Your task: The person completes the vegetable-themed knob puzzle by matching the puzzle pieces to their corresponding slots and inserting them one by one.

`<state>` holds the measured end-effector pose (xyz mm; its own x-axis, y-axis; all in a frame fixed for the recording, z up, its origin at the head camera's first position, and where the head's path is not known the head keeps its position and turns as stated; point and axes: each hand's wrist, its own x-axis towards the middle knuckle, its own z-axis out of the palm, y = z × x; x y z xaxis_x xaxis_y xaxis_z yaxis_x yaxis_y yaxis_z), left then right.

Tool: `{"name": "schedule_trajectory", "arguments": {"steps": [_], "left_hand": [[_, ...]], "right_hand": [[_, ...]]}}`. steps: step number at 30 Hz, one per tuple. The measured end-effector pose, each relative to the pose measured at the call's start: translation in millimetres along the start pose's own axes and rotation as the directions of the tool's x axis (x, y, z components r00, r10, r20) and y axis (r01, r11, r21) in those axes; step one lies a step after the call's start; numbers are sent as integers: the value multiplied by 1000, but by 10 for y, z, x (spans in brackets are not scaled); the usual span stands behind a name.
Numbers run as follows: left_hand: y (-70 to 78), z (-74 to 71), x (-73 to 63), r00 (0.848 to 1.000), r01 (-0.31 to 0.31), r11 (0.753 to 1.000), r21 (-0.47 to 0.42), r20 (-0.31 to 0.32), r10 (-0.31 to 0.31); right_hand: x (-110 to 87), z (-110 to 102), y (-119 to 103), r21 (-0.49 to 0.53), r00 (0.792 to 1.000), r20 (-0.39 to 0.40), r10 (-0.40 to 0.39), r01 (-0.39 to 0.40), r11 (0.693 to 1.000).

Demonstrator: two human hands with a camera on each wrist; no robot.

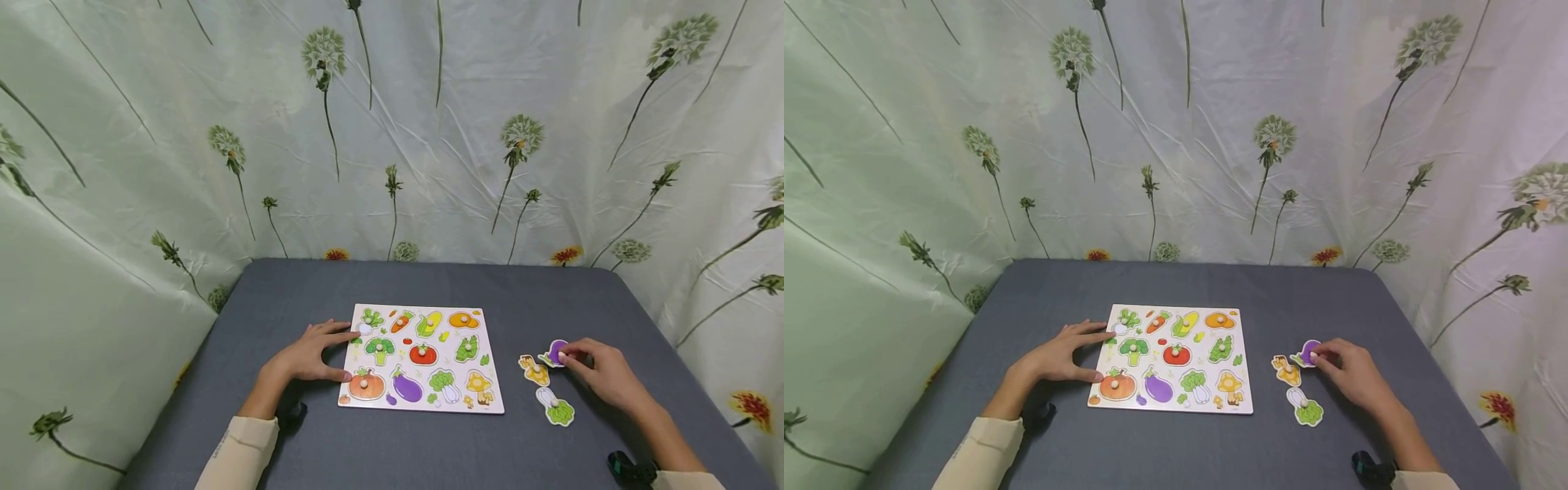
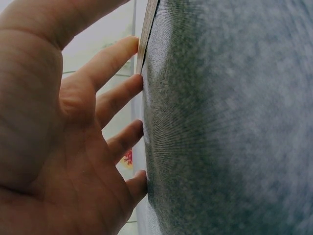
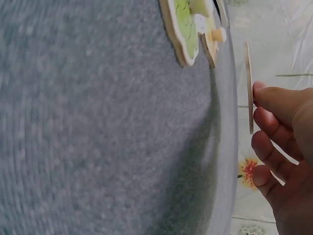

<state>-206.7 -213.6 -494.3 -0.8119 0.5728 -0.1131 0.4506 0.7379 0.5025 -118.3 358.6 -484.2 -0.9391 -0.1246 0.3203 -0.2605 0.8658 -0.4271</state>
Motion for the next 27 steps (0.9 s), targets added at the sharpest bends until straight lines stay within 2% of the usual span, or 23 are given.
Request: {"name": "schedule_trajectory", "arguments": {"steps": [19,27], "left_hand": [[31,-22,7,1000,11,1000,-6,7,-10],[15,-8,10,1000,16,1000,5,6,-16]], "right_hand": [[115,45,-440,3,997,-76,-1,1,1000],[166,112,-646,32,998,-67,-22,24,999]]}}
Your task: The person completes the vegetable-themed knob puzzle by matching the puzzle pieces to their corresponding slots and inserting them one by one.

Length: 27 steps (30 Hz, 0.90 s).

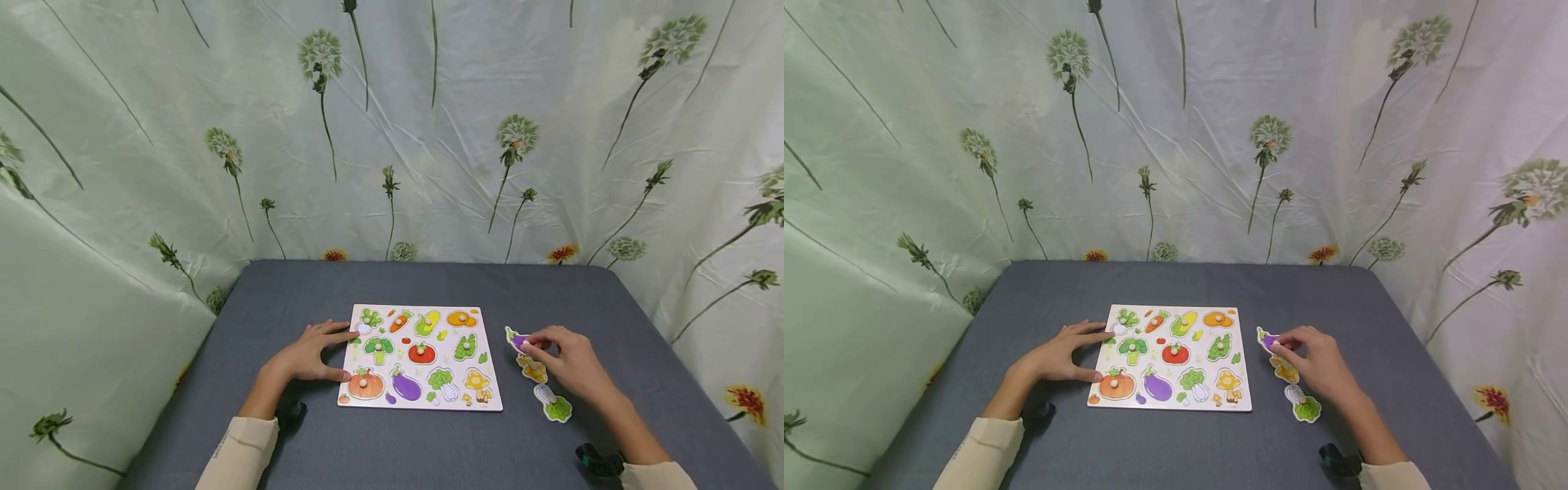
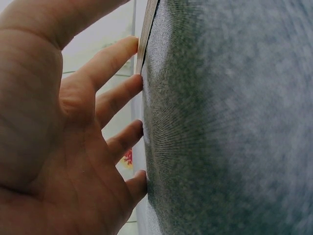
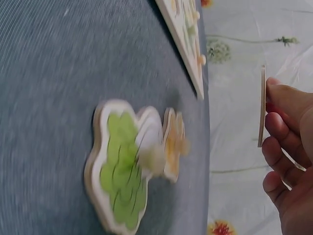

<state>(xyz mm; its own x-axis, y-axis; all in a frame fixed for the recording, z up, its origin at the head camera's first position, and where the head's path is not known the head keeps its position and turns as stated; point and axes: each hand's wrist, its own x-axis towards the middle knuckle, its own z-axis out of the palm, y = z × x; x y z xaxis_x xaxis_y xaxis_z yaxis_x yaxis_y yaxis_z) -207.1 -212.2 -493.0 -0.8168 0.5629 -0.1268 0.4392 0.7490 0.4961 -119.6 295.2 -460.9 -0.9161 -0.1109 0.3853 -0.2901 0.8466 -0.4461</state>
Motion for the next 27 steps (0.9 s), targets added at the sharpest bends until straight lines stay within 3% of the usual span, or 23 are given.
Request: {"name": "schedule_trajectory", "arguments": {"steps": [7,27], "left_hand": [[-5,4,-6,1000,-6,1000,3,-6,6],[-8,15,0,1000,3,1000,5,-7,-3]], "right_hand": [[46,97,-160,73,999,9,-49,48,996],[198,442,-666,196,992,97,-79,59,979]]}}
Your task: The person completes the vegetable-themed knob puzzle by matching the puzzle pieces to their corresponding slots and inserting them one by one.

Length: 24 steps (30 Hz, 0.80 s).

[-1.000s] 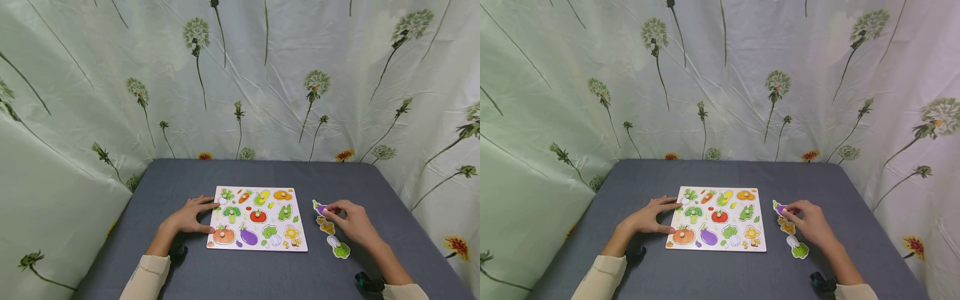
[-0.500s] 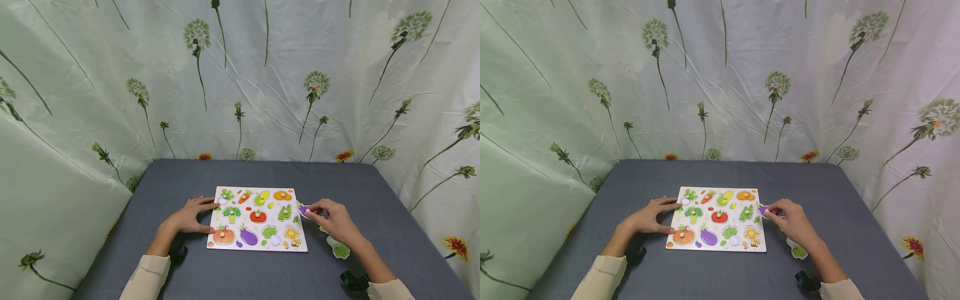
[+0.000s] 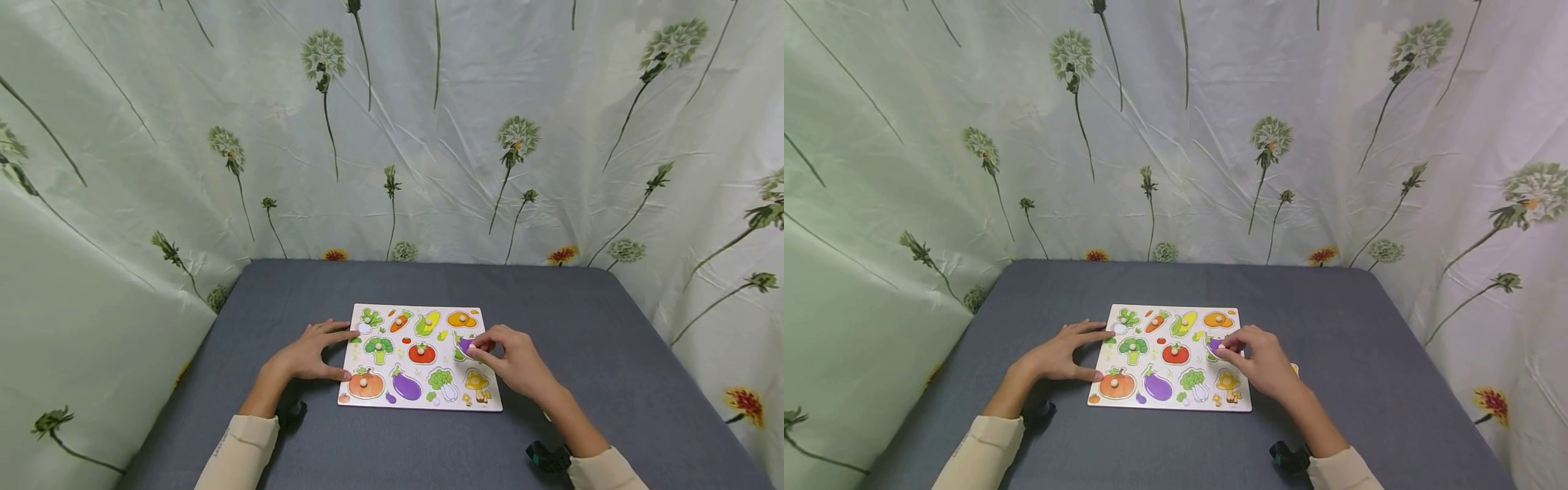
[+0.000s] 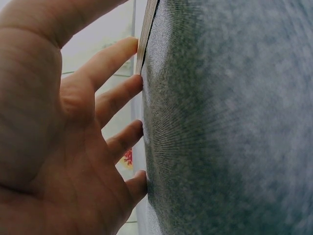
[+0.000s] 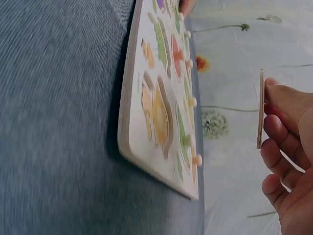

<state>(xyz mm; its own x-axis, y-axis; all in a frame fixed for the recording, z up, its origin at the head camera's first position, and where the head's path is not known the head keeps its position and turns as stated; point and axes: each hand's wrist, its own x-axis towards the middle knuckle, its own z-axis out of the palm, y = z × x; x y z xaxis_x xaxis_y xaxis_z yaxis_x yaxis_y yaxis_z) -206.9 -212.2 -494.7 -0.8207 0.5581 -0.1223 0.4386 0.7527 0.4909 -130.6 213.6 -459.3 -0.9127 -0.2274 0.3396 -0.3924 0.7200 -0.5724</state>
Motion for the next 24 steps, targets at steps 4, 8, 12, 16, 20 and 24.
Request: {"name": "schedule_trajectory", "arguments": {"steps": [4,8,12,16,20,24], "left_hand": [[15,-3,-6,1000,6,1000,6,0,-6],[30,-8,-11,1000,15,1000,-1,3,-15],[32,-9,-7,1000,16,1000,-5,5,-16],[29,-10,-2,1000,13,1000,-2,5,-13],[35,-14,0,1000,19,1000,-2,1,-19],[48,-13,5,1000,30,1000,2,-2,-30]], "right_hand": [[25,71,-51,26,1000,-6,-21,21,999],[41,139,-85,40,999,-8,-39,39,998],[50,199,-113,59,999,0,-45,45,997],[56,252,-143,84,999,11,-53,52,995],[56,311,-171,102,998,33,-55,52,993],[60,378,-194,119,997,68,-39,31,992]]}}
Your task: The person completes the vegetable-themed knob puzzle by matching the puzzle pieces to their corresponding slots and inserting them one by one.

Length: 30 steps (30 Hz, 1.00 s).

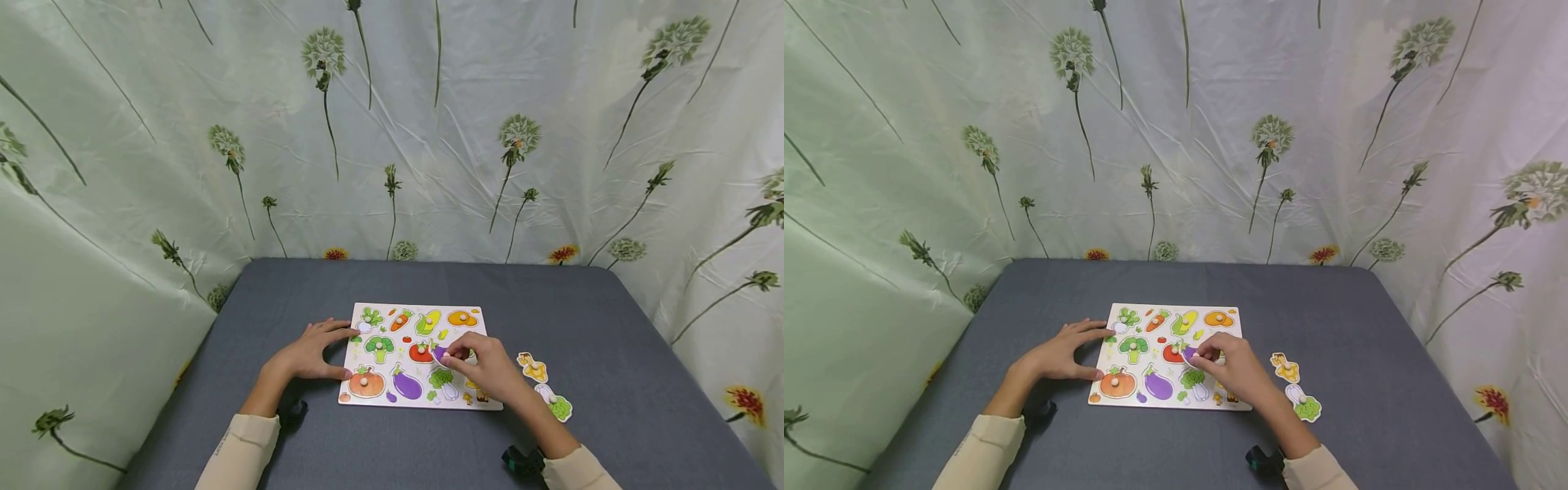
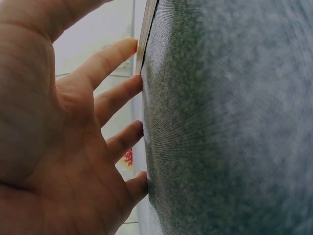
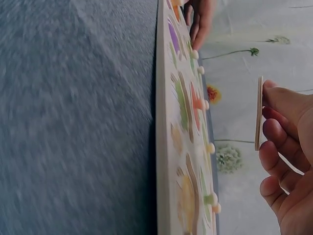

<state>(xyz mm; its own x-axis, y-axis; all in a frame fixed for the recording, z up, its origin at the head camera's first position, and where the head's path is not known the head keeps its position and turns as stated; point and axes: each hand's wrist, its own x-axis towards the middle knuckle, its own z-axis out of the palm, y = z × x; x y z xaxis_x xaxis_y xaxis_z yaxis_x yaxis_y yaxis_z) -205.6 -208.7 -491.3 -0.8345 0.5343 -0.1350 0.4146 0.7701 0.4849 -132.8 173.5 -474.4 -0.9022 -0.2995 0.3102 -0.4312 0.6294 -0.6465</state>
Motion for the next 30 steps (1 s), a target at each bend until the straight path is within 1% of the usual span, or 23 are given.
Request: {"name": "schedule_trajectory", "arguments": {"steps": [5,13,21,26,30], "left_hand": [[6,2,5,1000,9,1000,12,1,-9],[40,-17,-29,1000,-10,1000,-11,-5,10],[39,-14,-20,1000,-4,1000,-6,4,4],[43,-30,-25,1000,-3,1000,-17,4,3],[37,-26,-22,1000,-2,1000,-11,4,2]], "right_hand": [[13,83,-30,24,1000,24,-3,3,1000],[29,232,-55,54,999,22,-32,31,998],[49,374,-82,60,997,72,-18,14,998],[75,465,-149,91,995,100,-27,18,996],[100,532,-209,90,991,132,-27,15,996]]}}
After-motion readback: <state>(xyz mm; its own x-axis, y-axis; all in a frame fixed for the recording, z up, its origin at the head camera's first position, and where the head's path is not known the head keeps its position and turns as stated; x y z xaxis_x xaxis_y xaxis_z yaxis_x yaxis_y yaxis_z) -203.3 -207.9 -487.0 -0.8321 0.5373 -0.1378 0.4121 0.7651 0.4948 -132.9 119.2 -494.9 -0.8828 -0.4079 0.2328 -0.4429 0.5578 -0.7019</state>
